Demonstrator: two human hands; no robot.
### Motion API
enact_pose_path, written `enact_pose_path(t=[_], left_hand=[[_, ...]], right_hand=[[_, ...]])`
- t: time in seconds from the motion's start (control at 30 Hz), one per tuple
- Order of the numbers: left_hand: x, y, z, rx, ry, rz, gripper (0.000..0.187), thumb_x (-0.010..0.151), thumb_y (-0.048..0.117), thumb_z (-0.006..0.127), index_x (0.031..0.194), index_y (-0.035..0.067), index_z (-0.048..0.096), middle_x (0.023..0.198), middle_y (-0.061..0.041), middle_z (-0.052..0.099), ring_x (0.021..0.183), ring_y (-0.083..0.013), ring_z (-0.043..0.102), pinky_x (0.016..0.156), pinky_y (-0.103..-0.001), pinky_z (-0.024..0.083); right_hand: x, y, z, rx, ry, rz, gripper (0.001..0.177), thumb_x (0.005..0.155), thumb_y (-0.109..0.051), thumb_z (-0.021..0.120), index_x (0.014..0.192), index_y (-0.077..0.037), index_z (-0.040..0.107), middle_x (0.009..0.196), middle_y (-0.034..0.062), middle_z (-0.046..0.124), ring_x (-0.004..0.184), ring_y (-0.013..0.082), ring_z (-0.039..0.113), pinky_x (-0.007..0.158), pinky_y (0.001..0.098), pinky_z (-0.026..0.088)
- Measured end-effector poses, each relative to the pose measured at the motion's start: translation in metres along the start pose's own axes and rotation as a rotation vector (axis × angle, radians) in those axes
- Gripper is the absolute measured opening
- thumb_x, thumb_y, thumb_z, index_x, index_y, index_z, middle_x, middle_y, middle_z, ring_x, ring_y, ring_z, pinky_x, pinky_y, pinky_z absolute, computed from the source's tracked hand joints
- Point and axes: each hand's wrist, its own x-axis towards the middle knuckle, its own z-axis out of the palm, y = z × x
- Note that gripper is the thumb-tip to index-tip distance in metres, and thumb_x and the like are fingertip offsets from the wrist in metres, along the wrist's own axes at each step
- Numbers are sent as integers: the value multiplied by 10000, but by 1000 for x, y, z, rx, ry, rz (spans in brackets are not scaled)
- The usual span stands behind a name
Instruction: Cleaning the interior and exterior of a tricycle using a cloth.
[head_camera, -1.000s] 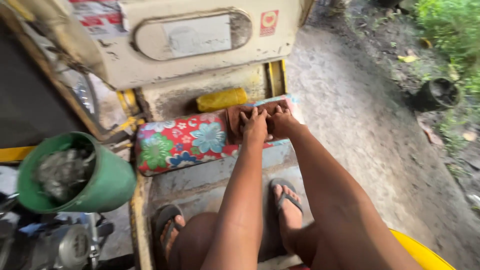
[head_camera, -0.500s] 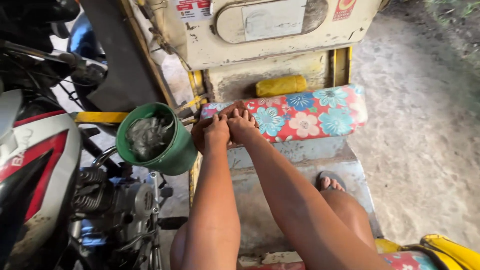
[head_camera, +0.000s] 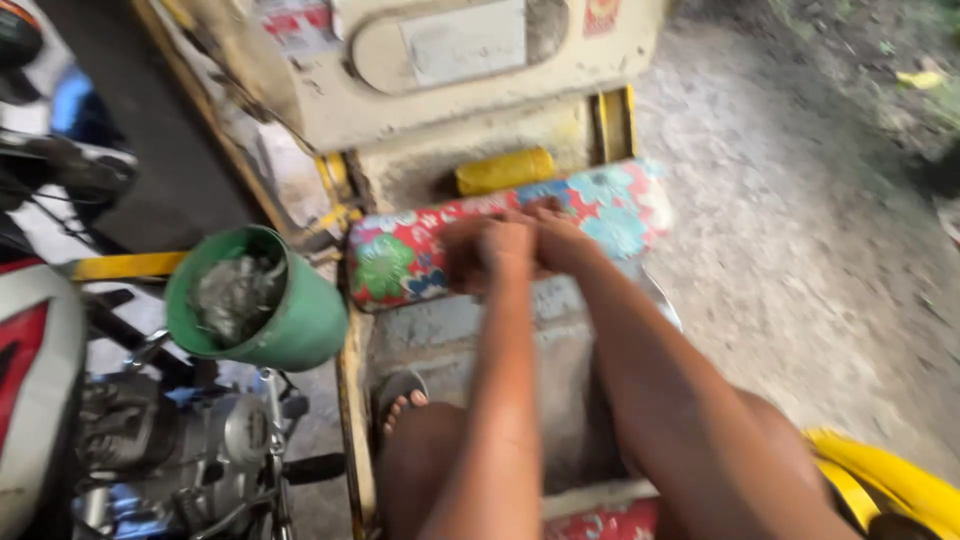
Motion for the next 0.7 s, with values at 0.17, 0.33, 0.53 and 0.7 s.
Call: enact_pose_path(t=[0.17,0.33,0.53,0.7], left_hand=[[16,102,12,-188,46,119,277,1028,261,508,1274,220,630,1363,-61,579,1175,-328,657,864,-453,604],[4,147,-4,-154,189,195,378,898,321,692,1261,265,604,1331,-1,585,1261,-369,583,867,-436,597],[-13,103,-42,-159,66,149,931,644,585,884,1401,238,467,1440,-41,505,1311,-410,513,868,-519,578],[-16,-9,-18,-125,-207,-58,1002,711,619,868,1512,248,393,1530,-95,426,1393,-433,434,957,-619,524]], right_hand=[[-64,66,-26,-234,-208,-1,579,855,-454,693,1319,-109,648,1348,156,624,1340,406,485,1092,594,416],[-105,109,-40,-235,-235,132,472,821,-473,719,1183,-171,752,1358,167,608,1309,398,510,1042,522,476],[-72,104,-27,-277,-250,115,280,897,-345,666,1142,-289,789,1287,39,690,1259,334,586,1061,475,505],[5,33,-12,-5,68,-71,499,779,-318,696,1260,-183,704,1357,88,659,1211,360,578,1010,478,500]])
